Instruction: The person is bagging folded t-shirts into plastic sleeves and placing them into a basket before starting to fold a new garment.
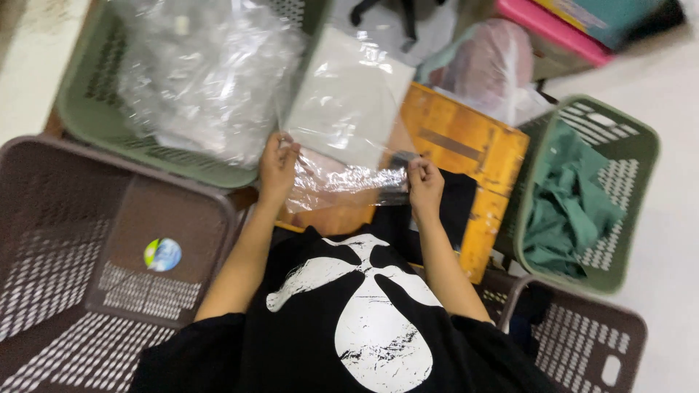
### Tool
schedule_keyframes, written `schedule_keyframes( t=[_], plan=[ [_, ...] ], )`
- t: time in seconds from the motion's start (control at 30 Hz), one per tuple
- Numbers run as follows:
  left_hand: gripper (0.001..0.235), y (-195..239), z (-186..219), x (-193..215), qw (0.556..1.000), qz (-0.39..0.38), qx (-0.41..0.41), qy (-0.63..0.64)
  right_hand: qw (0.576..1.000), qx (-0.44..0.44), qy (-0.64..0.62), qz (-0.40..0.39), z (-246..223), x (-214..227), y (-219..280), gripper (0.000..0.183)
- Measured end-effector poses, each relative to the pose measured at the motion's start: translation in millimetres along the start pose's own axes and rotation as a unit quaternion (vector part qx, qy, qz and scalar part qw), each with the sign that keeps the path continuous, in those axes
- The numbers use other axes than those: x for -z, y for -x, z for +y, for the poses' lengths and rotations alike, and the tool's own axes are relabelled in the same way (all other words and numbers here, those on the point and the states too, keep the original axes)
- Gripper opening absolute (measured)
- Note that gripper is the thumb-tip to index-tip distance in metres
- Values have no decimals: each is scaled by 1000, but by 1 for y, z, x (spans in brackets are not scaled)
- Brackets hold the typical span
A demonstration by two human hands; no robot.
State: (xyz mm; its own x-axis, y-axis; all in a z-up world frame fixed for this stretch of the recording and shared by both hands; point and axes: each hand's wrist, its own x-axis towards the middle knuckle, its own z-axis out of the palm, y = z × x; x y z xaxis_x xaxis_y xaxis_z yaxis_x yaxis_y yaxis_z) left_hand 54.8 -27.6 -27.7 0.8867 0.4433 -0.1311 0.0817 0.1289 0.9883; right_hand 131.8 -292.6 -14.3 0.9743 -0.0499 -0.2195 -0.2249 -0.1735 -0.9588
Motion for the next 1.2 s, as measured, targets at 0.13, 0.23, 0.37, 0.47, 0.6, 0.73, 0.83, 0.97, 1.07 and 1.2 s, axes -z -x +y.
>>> schedule_keyframes(
  t=[0.13,0.23,0.37,0.47,0.6,0.73,0.83,0.97,1.07,1.2],
  plan=[
    [15,22,3,-76,999,-39,10,35,995,52,-58,69,19,77,12,9],
    [19,31,-1,-108,996,-91,-2,-18,994,59,-59,75,43,120,17,11],
    [50,18,-72,-133,958,-85,142,-233,994,-65,-58,66,73,154,22,15],
    [59,37,-73,-140,942,-55,161,-289,983,-172,-54,36,92,165,36,27],
    [64,70,-9,-161,856,-26,-148,-495,982,-176,-54,34,112,169,35,34],
    [38,88,-15,-179,777,-240,-382,-438,986,-165,-1,29,98,165,27,30],
    [56,95,-42,-183,647,-398,-352,-548,992,-114,46,19,106,165,20,28],
    [71,90,-45,-189,583,-471,-278,-600,984,-73,111,118,113,168,14,24],
    [80,88,-40,-185,564,-492,-230,-622,955,-88,203,197,108,172,25,30],
    [57,79,-53,-178,589,-470,-211,-623,916,-167,306,200,119,181,33,49]
  ],
)
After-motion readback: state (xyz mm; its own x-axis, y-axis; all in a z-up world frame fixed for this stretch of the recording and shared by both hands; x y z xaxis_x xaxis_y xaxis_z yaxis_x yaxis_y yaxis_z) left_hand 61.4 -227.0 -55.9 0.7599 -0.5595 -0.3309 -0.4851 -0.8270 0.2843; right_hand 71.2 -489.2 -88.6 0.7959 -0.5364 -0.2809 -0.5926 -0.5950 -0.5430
